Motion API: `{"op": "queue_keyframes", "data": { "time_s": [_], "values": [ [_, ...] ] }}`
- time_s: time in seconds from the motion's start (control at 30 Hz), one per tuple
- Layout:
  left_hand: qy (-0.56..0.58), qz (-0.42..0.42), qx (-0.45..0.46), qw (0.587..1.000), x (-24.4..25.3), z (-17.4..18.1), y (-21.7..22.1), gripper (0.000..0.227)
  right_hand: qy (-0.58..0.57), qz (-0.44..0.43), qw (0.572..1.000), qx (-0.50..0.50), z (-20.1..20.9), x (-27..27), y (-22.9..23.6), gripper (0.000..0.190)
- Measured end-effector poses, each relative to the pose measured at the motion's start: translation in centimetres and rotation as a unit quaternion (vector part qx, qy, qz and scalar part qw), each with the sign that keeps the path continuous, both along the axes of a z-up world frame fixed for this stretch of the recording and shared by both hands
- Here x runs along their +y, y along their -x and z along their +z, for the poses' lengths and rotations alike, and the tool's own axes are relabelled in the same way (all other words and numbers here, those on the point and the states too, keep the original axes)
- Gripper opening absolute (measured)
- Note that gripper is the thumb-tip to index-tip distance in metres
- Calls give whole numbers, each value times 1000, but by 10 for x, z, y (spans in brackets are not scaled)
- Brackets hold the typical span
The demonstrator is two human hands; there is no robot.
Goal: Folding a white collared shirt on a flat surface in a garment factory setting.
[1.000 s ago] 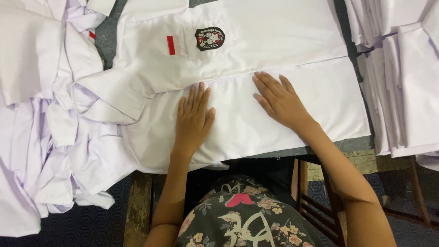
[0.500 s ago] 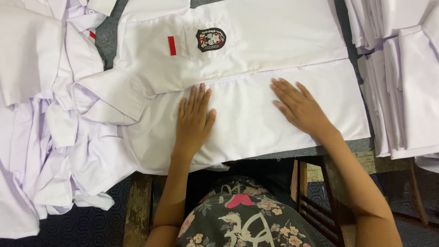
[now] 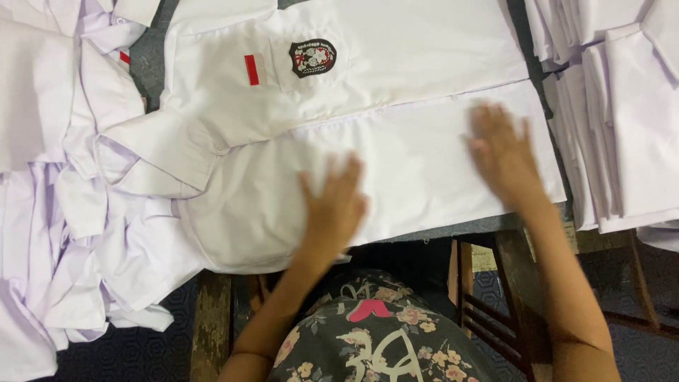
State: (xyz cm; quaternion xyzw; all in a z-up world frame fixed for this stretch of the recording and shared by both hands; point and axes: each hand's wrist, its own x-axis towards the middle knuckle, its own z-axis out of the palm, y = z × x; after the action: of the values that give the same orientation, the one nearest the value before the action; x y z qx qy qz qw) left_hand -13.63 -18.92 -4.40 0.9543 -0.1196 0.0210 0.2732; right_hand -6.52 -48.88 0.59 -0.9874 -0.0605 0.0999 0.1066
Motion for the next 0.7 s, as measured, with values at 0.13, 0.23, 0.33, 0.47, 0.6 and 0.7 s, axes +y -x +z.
{"op": "queue_keyframes", "data": {
  "time_s": [0.13,0.23,0.33,0.47,0.6,0.7],
  "values": [
    [-23,-130,-60,989,-63,6,34,61,-49,220,949,-222,-29,54,18,54],
    [-8,-165,-74,983,-87,-9,51,68,-69,262,941,-202,-33,73,25,53],
    [-7,-211,-93,973,-80,-16,50,74,-77,266,946,-165,-38,59,14,51],
    [28,-344,-100,933,-46,-15,43,62,-46,206,966,-152,-41,22,-5,49],
    [152,-363,-96,914,-13,-11,12,41,-2,137,978,-157,-45,-30,-20,51],
    [153,-248,-148,945,20,-23,-10,33,-31,77,989,-125,-33,-51,-20,57]
  ]
}}
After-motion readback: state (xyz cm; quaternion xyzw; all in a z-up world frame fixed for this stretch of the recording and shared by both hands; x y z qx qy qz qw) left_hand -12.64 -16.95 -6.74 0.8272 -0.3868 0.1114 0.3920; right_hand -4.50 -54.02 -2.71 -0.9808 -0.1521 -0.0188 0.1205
